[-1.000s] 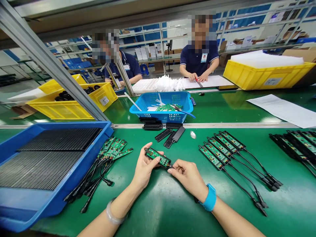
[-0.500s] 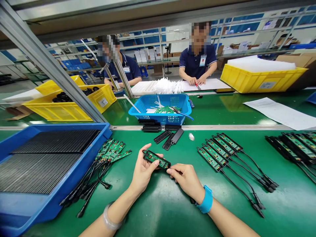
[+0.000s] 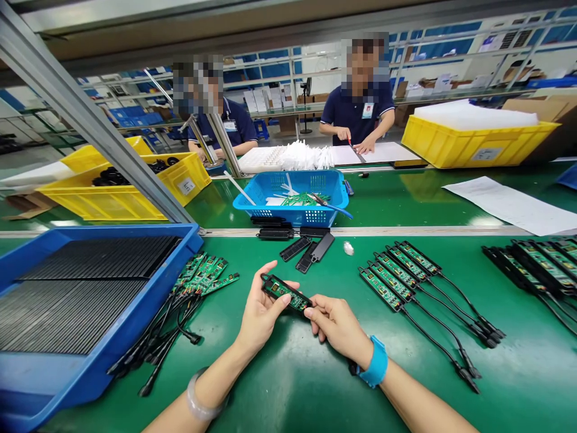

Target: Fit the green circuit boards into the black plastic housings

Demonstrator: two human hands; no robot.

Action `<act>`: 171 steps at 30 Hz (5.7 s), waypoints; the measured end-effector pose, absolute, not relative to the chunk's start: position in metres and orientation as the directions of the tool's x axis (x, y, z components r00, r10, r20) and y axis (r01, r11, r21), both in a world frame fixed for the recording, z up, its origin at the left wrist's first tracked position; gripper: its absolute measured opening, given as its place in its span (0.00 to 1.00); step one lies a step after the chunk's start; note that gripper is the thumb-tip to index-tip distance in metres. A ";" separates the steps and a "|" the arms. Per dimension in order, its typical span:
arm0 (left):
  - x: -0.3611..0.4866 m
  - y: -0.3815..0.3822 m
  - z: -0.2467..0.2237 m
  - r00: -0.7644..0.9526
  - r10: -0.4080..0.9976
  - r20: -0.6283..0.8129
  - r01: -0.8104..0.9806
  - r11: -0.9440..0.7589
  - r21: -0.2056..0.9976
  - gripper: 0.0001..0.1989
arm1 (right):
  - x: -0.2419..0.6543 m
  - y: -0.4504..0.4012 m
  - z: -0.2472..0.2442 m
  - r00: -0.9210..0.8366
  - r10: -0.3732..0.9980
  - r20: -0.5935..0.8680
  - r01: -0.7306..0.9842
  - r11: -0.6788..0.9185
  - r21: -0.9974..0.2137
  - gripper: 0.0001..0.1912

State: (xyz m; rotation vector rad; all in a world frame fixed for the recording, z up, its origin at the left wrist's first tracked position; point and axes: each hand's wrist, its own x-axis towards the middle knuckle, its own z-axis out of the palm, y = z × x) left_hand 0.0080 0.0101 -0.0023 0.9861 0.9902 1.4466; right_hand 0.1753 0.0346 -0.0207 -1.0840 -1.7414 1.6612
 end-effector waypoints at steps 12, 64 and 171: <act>0.006 0.013 -0.001 0.227 0.920 -0.318 -0.193 0.363 0.912 0.42 | 0.180 0.028 -0.012 -0.487 0.813 0.320 0.399 0.533 -0.746 0.11; 0.006 0.006 -0.016 0.287 0.957 -0.033 -0.045 0.048 0.998 0.40 | 0.216 0.037 -0.001 -0.580 0.783 0.224 0.809 0.586 0.047 0.23; 0.000 0.013 0.001 0.007 1.000 0.026 -0.415 -0.021 0.909 0.39 | 0.174 0.027 -0.015 -0.319 0.891 0.324 0.246 0.408 -0.879 0.15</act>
